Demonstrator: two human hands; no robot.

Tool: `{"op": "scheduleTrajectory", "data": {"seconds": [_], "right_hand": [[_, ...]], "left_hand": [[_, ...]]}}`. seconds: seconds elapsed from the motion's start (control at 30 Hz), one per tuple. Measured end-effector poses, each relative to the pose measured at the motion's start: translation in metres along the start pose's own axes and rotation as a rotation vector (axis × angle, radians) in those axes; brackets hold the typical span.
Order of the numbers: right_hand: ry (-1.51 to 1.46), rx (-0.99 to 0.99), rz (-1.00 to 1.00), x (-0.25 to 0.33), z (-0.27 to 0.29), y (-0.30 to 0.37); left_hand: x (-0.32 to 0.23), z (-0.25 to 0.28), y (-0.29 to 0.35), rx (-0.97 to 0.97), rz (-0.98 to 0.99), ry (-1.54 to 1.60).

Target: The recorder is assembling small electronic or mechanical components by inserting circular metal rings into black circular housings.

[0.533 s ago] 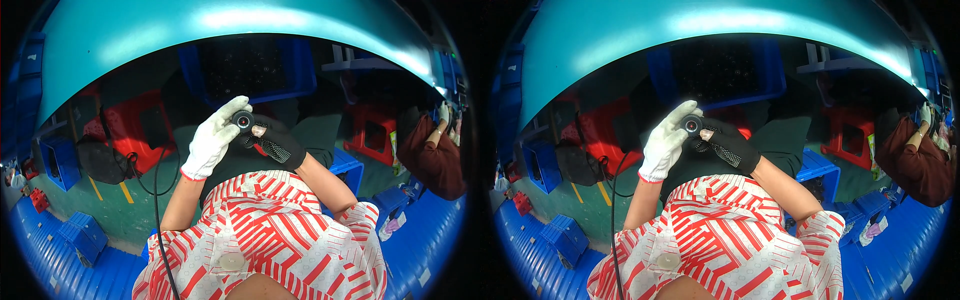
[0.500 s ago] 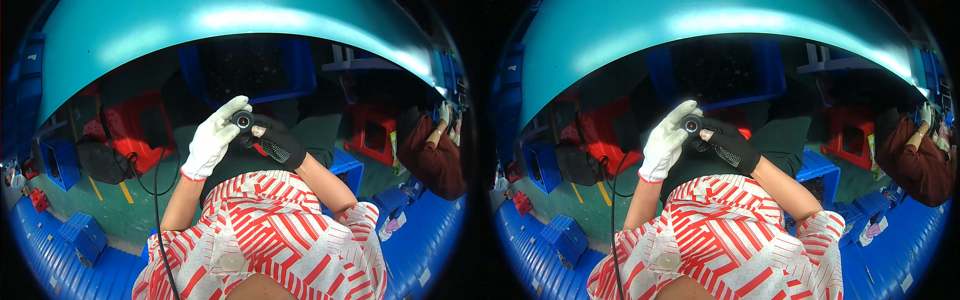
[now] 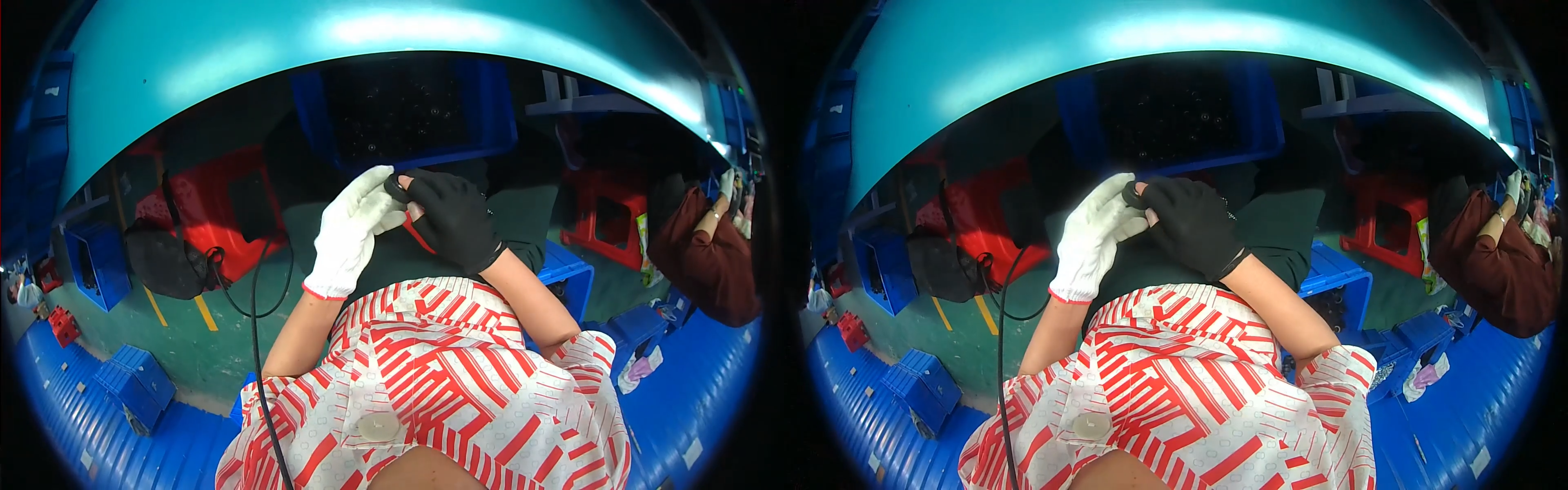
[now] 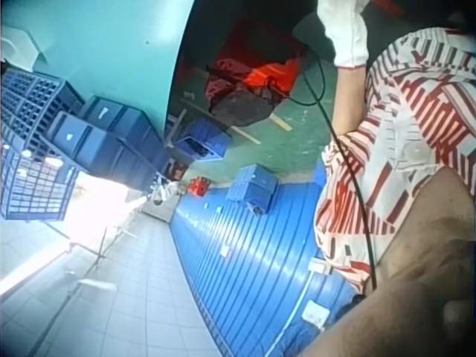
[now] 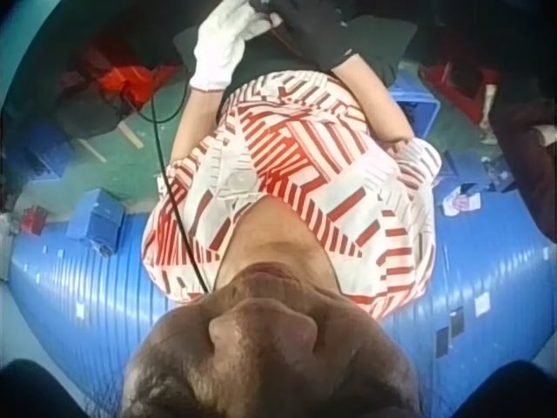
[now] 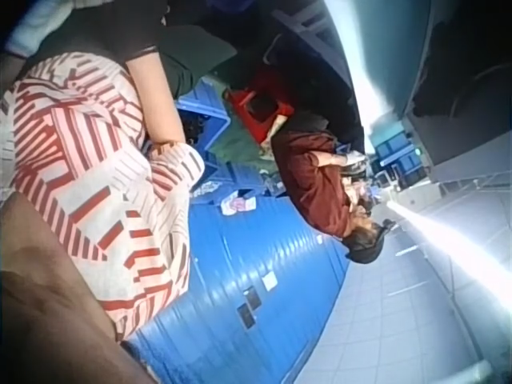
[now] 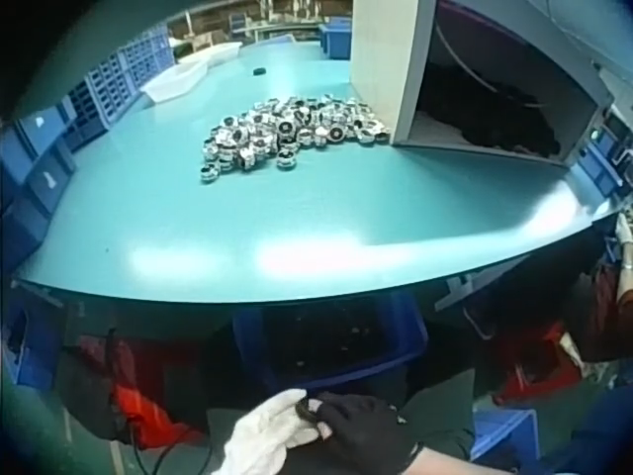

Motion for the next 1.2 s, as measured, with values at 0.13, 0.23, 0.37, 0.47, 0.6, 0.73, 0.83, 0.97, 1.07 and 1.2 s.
{"op": "scheduleTrajectory", "data": {"seconds": [0.13,0.23,0.37,0.47,0.6,0.73,0.83,0.97,1.07,1.2], "right_hand": [[-0.119,-0.003,-0.017,-0.002,-0.001,0.001],[-0.239,-0.082,-0.051,-0.002,0.002,0.001],[-0.356,-0.084,-0.123,-0.007,-0.002,0.002],[-0.385,-0.088,-0.136,-0.009,-0.003,0.002],[-0.457,-0.059,-0.178,-0.010,-0.003,0.003],[-0.523,-0.028,-0.244,-0.013,-0.006,0.007],[-0.548,-0.019,-0.286,-0.013,-0.007,0.008],[-0.555,-0.010,-0.289,-0.014,-0.008,0.006],[-0.538,-0.066,-0.268,-0.012,-0.005,0.003],[-0.477,-0.086,-0.206,-0.020,-0.006,0.000]], "left_hand": [[0.001,0.000,-0.004,0.080,-0.019,0.105],[-0.002,-0.004,-0.004,0.156,0.006,0.171],[-0.004,-0.006,-0.005,0.151,0.023,0.202],[-0.002,-0.004,-0.006,0.116,0.006,0.180],[0.001,0.001,-0.007,0.112,0.016,0.173],[0.002,0.001,-0.006,0.100,0.013,0.159],[0.002,0.002,-0.005,0.086,0.008,0.153],[0.003,0.003,-0.005,0.068,0.011,0.158],[0.001,-0.001,-0.006,0.107,0.008,0.161],[0.000,-0.010,-0.007,0.056,0.027,0.145]]}}
Point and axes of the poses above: each hand's wrist, its own y-axis away from the middle knuckle, its own z-axis out of the back of the hand, x = y × z, the point moved 4 cm from there along -y, towards the middle knuckle, and after that the axes turned 5 degrees about -x, right-handed, at the moved point
